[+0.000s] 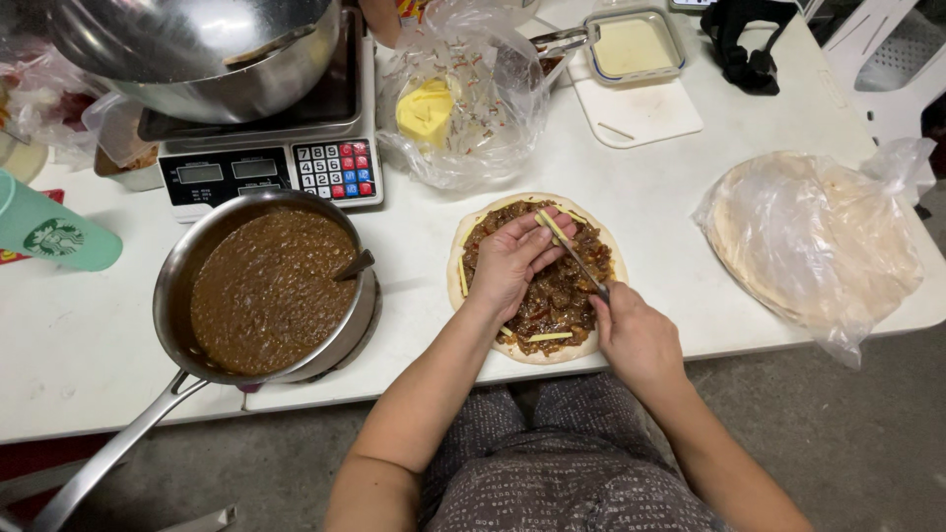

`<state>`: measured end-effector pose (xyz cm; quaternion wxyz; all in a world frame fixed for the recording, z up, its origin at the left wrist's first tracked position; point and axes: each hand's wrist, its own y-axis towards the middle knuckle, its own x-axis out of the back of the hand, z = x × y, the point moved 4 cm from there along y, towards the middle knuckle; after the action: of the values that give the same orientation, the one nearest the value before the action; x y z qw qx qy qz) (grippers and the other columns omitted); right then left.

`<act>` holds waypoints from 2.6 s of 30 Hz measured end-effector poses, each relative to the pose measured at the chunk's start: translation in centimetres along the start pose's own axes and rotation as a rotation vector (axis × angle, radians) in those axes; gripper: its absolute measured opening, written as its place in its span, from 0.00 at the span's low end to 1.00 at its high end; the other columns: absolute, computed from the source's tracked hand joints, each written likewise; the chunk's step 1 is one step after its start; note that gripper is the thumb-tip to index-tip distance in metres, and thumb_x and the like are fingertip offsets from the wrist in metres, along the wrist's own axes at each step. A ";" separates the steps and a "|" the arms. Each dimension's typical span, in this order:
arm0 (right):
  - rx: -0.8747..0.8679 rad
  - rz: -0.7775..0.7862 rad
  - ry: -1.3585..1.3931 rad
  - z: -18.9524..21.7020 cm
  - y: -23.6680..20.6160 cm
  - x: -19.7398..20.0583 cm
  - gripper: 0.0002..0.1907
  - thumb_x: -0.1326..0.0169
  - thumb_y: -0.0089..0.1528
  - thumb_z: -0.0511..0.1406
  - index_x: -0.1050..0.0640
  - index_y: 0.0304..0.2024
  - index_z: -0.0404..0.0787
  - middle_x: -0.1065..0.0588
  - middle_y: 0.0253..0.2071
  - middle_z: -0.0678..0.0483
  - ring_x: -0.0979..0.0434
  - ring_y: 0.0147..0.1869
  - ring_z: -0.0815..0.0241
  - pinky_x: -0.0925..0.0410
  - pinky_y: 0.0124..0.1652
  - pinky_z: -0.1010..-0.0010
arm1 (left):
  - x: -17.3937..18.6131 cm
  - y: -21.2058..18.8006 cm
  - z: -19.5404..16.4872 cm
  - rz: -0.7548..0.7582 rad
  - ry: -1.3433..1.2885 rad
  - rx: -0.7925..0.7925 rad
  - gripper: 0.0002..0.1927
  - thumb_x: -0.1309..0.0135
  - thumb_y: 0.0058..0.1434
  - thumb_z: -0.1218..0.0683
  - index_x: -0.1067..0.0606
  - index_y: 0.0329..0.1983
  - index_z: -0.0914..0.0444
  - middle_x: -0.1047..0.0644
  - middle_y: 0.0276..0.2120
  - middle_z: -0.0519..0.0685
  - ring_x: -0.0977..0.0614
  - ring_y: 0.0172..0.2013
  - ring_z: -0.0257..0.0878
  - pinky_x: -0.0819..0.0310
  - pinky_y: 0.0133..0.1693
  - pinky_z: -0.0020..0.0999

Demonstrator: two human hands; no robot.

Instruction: The person spreads a brown meat mixture onto a pizza base using tongs, then cuts and places cheese strips over the topping using a knife. The pizza remains on the countertop at the end of the clip.

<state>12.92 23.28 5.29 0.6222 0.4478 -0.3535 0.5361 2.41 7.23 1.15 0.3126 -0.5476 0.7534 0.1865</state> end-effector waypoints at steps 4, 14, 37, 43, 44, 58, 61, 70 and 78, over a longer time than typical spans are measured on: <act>0.023 0.004 0.021 -1.0 -0.3 -0.1 0.15 0.51 0.68 0.44 0.24 0.46 0.39 0.21 0.36 0.45 0.20 0.31 0.45 0.27 0.33 0.57 | -0.1 0.1 0.3 -0.075 0.082 0.025 0.17 0.50 0.69 0.60 0.28 0.60 0.69 0.21 0.54 0.56 0.19 0.55 0.45 0.21 0.56 0.37; -0.374 0.654 1.513 -5.0 -2.6 -2.4 0.19 0.59 0.71 0.42 0.25 0.48 0.32 0.33 0.21 0.57 0.39 0.16 0.70 0.42 0.16 0.77 | -0.5 0.2 1.5 0.107 -0.092 0.158 0.10 0.47 0.69 0.62 0.26 0.52 0.68 0.21 0.47 0.53 0.17 0.47 0.40 0.18 0.51 0.37; -0.439 0.462 1.547 -10.9 -4.3 0.5 0.21 0.59 0.72 0.42 0.25 0.48 0.30 0.34 0.21 0.57 0.39 0.17 0.70 0.42 0.16 0.76 | -8.2 -4.3 0.5 0.332 1.528 -0.018 0.12 0.39 0.56 0.53 0.19 0.40 0.64 0.18 0.36 0.57 0.15 0.37 0.49 0.21 0.45 0.44; -0.444 0.483 1.555 -10.6 -4.3 0.5 0.21 0.59 0.72 0.43 0.25 0.48 0.30 0.34 0.21 0.57 0.40 0.17 0.70 0.42 0.16 0.76 | -8.9 -4.5 1.1 0.316 1.675 -0.115 0.10 0.41 0.55 0.56 0.19 0.38 0.64 0.19 0.38 0.60 0.17 0.40 0.55 0.23 0.46 0.50; -0.443 0.479 1.552 -10.6 -4.3 0.5 0.21 0.59 0.72 0.43 0.25 0.48 0.30 0.34 0.21 0.57 0.40 0.17 0.70 0.42 0.16 0.76 | -8.8 -4.5 1.2 0.319 1.685 -0.106 0.10 0.41 0.55 0.55 0.19 0.38 0.65 0.19 0.38 0.60 0.17 0.41 0.55 0.23 0.46 0.50; -0.421 0.437 1.433 -10.7 -4.5 0.2 0.21 0.57 0.71 0.43 0.24 0.48 0.31 0.33 0.22 0.58 0.39 0.18 0.71 0.42 0.17 0.77 | -8.9 -4.7 -0.3 0.298 1.586 -0.153 0.13 0.37 0.55 0.54 0.17 0.41 0.65 0.18 0.35 0.58 0.15 0.37 0.52 0.22 0.44 0.47; -0.411 0.440 1.327 -10.8 -4.8 0.1 0.20 0.56 0.70 0.43 0.23 0.49 0.33 0.32 0.22 0.59 0.38 0.18 0.71 0.41 0.18 0.78 | -8.1 -3.8 -0.4 0.236 1.346 -0.055 0.17 0.33 0.53 0.51 0.18 0.42 0.65 0.16 0.34 0.54 0.14 0.33 0.41 0.18 0.39 0.37; -0.236 0.211 0.889 -7.7 -5.2 0.7 0.15 0.53 0.71 0.41 0.21 0.50 0.38 0.32 0.25 0.60 0.36 0.27 0.71 0.38 0.28 0.77 | -5.6 -0.9 1.2 0.076 0.149 0.177 0.16 0.46 0.67 0.59 0.24 0.56 0.73 0.18 0.46 0.57 0.14 0.43 0.42 0.15 0.47 0.34; -0.161 0.019 0.470 -4.2 -4.6 2.9 0.16 0.50 0.68 0.42 0.22 0.50 0.38 0.21 0.31 0.45 0.19 0.34 0.50 0.29 0.37 0.63 | -5.6 -0.6 2.1 -0.018 0.056 0.071 0.18 0.47 0.67 0.62 0.28 0.59 0.73 0.20 0.51 0.59 0.17 0.49 0.45 0.16 0.51 0.39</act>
<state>17.75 28.08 5.71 0.7159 0.2563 -0.2447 0.6016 4.64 12.33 3.47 0.3125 -0.5477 0.7631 0.1416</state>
